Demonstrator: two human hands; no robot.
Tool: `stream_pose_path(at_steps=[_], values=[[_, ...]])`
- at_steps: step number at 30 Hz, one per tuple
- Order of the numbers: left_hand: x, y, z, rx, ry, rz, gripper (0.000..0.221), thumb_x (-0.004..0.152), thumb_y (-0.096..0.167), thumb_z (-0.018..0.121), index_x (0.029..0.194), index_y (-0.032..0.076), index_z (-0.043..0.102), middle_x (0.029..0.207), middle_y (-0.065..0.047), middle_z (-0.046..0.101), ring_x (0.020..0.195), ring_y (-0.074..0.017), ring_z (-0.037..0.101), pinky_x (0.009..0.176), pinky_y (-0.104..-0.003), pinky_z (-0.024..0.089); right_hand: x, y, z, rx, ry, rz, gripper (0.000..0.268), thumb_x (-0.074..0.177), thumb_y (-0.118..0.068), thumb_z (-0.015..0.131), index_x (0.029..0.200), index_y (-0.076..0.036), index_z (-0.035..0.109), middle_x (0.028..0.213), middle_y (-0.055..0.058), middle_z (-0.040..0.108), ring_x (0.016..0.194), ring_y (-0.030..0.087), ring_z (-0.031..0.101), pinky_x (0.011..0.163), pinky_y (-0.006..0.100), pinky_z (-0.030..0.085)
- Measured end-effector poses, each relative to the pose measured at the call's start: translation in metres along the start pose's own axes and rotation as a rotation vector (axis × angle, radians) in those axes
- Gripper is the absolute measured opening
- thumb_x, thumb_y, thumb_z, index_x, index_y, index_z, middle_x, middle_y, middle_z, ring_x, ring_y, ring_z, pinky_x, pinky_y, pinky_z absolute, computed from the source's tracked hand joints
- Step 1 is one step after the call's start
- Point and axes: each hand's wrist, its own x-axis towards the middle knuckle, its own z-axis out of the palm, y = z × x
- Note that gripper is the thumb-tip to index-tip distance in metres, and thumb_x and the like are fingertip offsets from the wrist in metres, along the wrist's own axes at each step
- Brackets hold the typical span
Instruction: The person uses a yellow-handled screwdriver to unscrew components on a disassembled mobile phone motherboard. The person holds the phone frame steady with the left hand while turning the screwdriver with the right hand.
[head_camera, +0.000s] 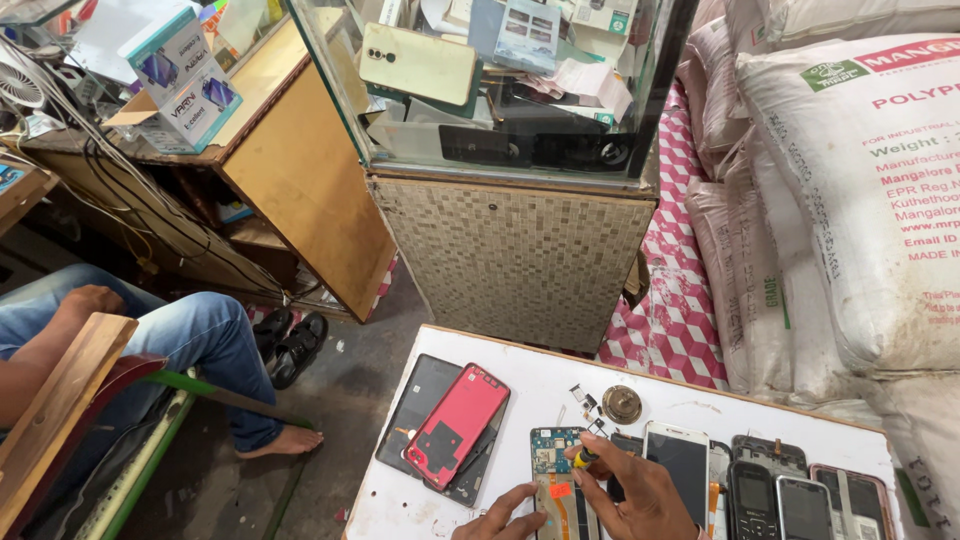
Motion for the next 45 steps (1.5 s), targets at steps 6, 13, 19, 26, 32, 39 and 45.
stream_pose_path(at_steps=[6, 13, 19, 26, 32, 39, 45], values=[[-0.001, 0.002, -0.005, -0.008, -0.034, -0.004, 0.019, 0.096, 0.014, 0.069, 0.114, 0.014, 0.077, 0.141, -0.012, 0.063, 0.108, -0.0259, 0.075, 0.084, -0.036, 0.057, 0.0, 0.003, 0.0, -0.026, -0.018, 0.011, 0.064, 0.086, -0.006, 0.077, 0.141, -0.017, 0.045, 0.104, 0.012, 0.083, 0.082, 0.021, 0.081, 0.066, 0.037, 0.07], [0.002, 0.01, -0.009, 0.007, -0.052, -0.06, 0.019, 0.096, 0.018, 0.069, 0.113, 0.014, 0.077, 0.141, -0.012, 0.061, 0.108, -0.0264, 0.075, 0.085, -0.036, 0.059, 0.0, 0.003, -0.001, -0.048, -0.025, -0.041, 0.065, 0.086, -0.007, 0.078, 0.141, -0.014, 0.045, 0.104, 0.013, 0.082, 0.079, 0.021, 0.085, 0.065, 0.038, 0.069], [0.003, 0.02, -0.017, 0.019, -0.055, -0.076, 0.021, 0.094, 0.016, 0.07, 0.112, 0.015, 0.078, 0.143, -0.011, 0.059, 0.104, -0.027, 0.076, 0.083, -0.038, 0.062, 0.003, -0.003, -0.006, -0.041, -0.021, -0.09, 0.064, 0.088, -0.006, 0.076, 0.143, -0.012, 0.044, 0.106, 0.012, 0.082, 0.076, 0.02, 0.084, 0.064, 0.037, 0.066], [0.003, 0.023, -0.023, 0.012, -0.111, -0.093, 0.025, 0.094, 0.011, 0.064, 0.116, 0.014, 0.076, 0.149, -0.008, 0.056, 0.097, -0.0261, 0.077, 0.078, -0.038, 0.063, 0.003, -0.011, -0.007, -0.045, -0.002, -0.044, 0.066, 0.087, -0.006, 0.076, 0.145, -0.012, 0.043, 0.104, 0.011, 0.082, 0.073, 0.019, 0.083, 0.062, 0.035, 0.065], [0.004, 0.02, -0.019, 0.019, -0.088, -0.069, 0.023, 0.096, 0.014, 0.066, 0.116, 0.014, 0.077, 0.147, -0.011, 0.054, 0.104, -0.0285, 0.076, 0.084, -0.04, 0.062, 0.004, -0.011, -0.007, -0.035, 0.011, -0.096, 0.067, 0.087, -0.006, 0.077, 0.145, -0.011, 0.043, 0.102, 0.011, 0.082, 0.072, 0.018, 0.082, 0.062, 0.035, 0.065], [0.006, 0.019, -0.017, 0.011, -0.174, -0.141, 0.023, 0.098, 0.016, 0.064, 0.118, 0.012, 0.075, 0.148, -0.012, 0.053, 0.105, -0.0281, 0.075, 0.086, -0.04, 0.061, 0.002, -0.003, -0.007, -0.025, 0.005, -0.09, 0.065, 0.088, -0.005, 0.076, 0.145, -0.01, 0.045, 0.105, 0.013, 0.082, 0.077, 0.019, 0.084, 0.064, 0.035, 0.066], [0.005, 0.03, -0.029, 0.024, -0.051, -0.03, 0.024, 0.095, 0.01, 0.066, 0.117, 0.012, 0.076, 0.148, -0.014, 0.055, 0.098, -0.0287, 0.077, 0.082, -0.039, 0.062, -0.001, 0.003, -0.003, -0.062, 0.02, -0.066, 0.069, 0.085, -0.006, 0.077, 0.144, -0.012, 0.044, 0.102, 0.012, 0.082, 0.078, 0.02, 0.085, 0.064, 0.036, 0.066]])
